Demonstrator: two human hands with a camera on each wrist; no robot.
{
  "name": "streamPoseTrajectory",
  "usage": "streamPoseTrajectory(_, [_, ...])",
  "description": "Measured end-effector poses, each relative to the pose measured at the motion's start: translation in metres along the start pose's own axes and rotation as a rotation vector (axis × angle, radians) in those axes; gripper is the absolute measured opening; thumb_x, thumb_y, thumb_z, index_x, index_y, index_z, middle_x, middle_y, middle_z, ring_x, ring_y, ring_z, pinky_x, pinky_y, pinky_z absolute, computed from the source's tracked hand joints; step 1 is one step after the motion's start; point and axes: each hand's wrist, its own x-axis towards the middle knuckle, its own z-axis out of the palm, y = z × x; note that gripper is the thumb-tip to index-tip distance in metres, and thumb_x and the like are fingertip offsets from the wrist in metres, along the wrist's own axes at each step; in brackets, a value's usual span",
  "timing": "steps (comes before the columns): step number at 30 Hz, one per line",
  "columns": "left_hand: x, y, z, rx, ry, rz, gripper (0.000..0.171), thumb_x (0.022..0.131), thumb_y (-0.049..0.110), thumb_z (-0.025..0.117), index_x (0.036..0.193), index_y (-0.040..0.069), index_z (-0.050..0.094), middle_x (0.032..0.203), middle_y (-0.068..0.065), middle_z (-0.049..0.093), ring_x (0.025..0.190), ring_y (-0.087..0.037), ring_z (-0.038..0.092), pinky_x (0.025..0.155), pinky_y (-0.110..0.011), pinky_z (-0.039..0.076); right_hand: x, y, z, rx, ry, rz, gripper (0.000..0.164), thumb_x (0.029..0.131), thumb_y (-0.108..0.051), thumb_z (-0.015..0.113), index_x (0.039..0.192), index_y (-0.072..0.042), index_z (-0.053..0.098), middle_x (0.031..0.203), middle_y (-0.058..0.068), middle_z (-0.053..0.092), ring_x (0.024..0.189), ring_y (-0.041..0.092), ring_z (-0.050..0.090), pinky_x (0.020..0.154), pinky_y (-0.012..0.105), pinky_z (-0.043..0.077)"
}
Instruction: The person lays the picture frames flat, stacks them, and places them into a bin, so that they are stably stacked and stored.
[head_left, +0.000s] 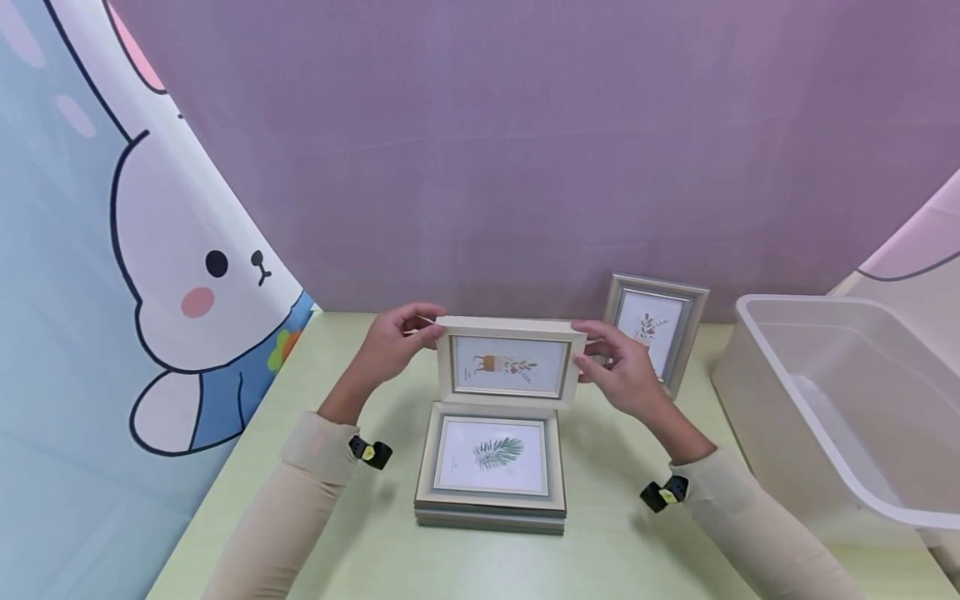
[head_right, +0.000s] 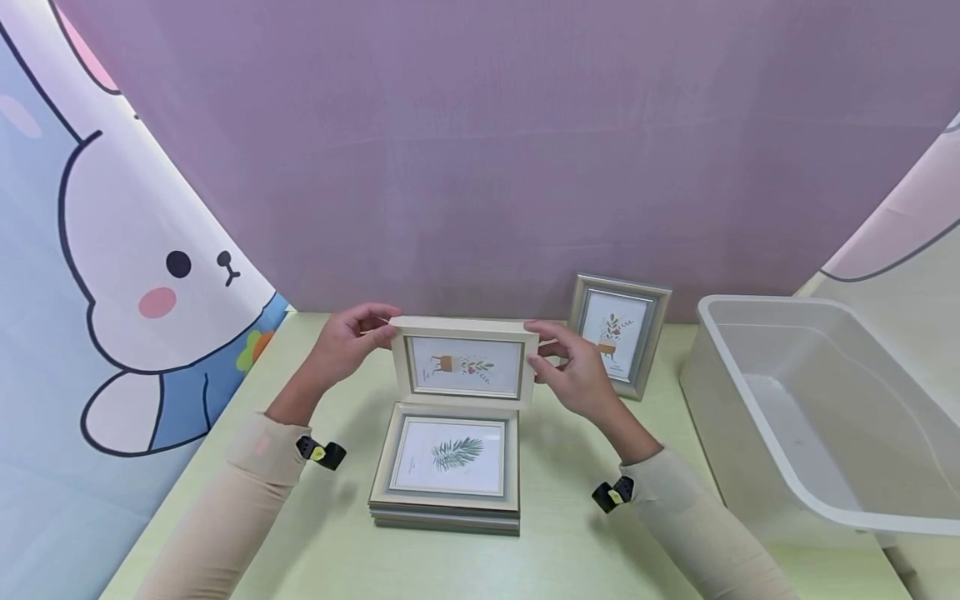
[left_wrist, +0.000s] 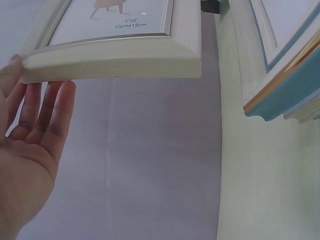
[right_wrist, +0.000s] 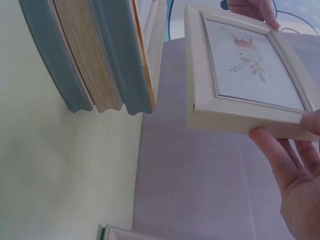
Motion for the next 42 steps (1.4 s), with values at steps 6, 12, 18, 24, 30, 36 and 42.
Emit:
streamPoseTrajectory(6, [-0.002,-0.001,0.002,0.008,0.019,-0.009,0.03,0.099,0.018,0.069,0.126,0.005,0.068,0.116,-0.019,0.069,0.093,-0.02,0.068,0.081,-0.038,0.064,-0.001,-0.001,-0.003,0.022,-0.045,0.06,0.048,0.091,0.011,0.067,0.136,-0.001,0.058,0.117,0.024,0.06,0.087,0.004,0.07,0.06,0.034,0.063])
streamPoseTrajectory(12, [-0.005,-0.004,0.006,0.026,0.03,-0.063,0.032,0.099,0.026,0.068,0.127,0.01,0.069,0.119,-0.015,0.068,0.094,-0.023,0.069,0.077,-0.03,0.064,-0.002,-0.001,-0.003,0.057,-0.082,0.163,0.049,0.094,0.007,0.065,0.14,-0.003,0.055,0.113,0.024,0.053,0.088,0.003,0.07,0.06,0.037,0.064])
streamPoseTrajectory(18, [-0.007,-0.006,0.01,0.026,0.026,-0.139,0.036,0.1,0.033,0.066,0.128,0.01,0.068,0.118,-0.011,0.069,0.095,-0.024,0.069,0.077,-0.032,0.064,-0.005,0.001,-0.003,0.074,-0.12,0.28,0.05,0.096,0.001,0.065,0.144,-0.01,0.053,0.112,0.02,0.052,0.09,0.012,0.072,0.062,0.039,0.064])
streamPoseTrajectory(24, [-0.008,-0.008,0.013,0.015,0.018,-0.223,0.031,0.102,0.03,0.064,0.125,0.009,0.068,0.114,-0.012,0.07,0.093,-0.022,0.069,0.076,-0.034,0.064,-0.008,0.003,0.0,0.08,-0.165,0.354,0.051,0.098,-0.003,0.064,0.146,-0.016,0.05,0.115,0.021,0.052,0.09,0.025,0.072,0.063,0.04,0.064])
streamPoseTrajectory(30, [-0.011,-0.014,0.017,0.023,0.003,-0.293,0.03,0.102,0.026,0.063,0.126,0.008,0.068,0.115,-0.015,0.071,0.088,-0.02,0.072,0.075,-0.034,0.064,-0.012,0.006,0.004,0.111,-0.207,0.418,0.052,0.098,-0.006,0.064,0.147,-0.016,0.049,0.119,0.025,0.053,0.085,0.026,0.072,0.063,0.042,0.064])
streamPoseTrajectory(36, [-0.016,-0.023,0.019,0.026,-0.017,-0.337,0.032,0.103,0.027,0.062,0.128,0.007,0.067,0.117,-0.016,0.07,0.088,-0.02,0.073,0.075,-0.034,0.064,-0.017,0.009,0.008,0.138,-0.228,0.482,0.053,0.098,-0.006,0.064,0.148,-0.015,0.048,0.121,0.026,0.053,0.085,0.026,0.071,0.063,0.043,0.064])
streamPoseTrajectory(42, [-0.02,-0.032,0.021,0.0,-0.029,-0.394,0.031,0.103,0.027,0.062,0.126,0.007,0.068,0.117,-0.016,0.071,0.092,-0.02,0.072,0.074,-0.035,0.064,-0.021,0.011,0.012,0.148,-0.243,0.522,0.054,0.098,-0.005,0.063,0.148,-0.012,0.045,0.119,0.027,0.056,0.086,0.024,0.071,0.063,0.044,0.064])
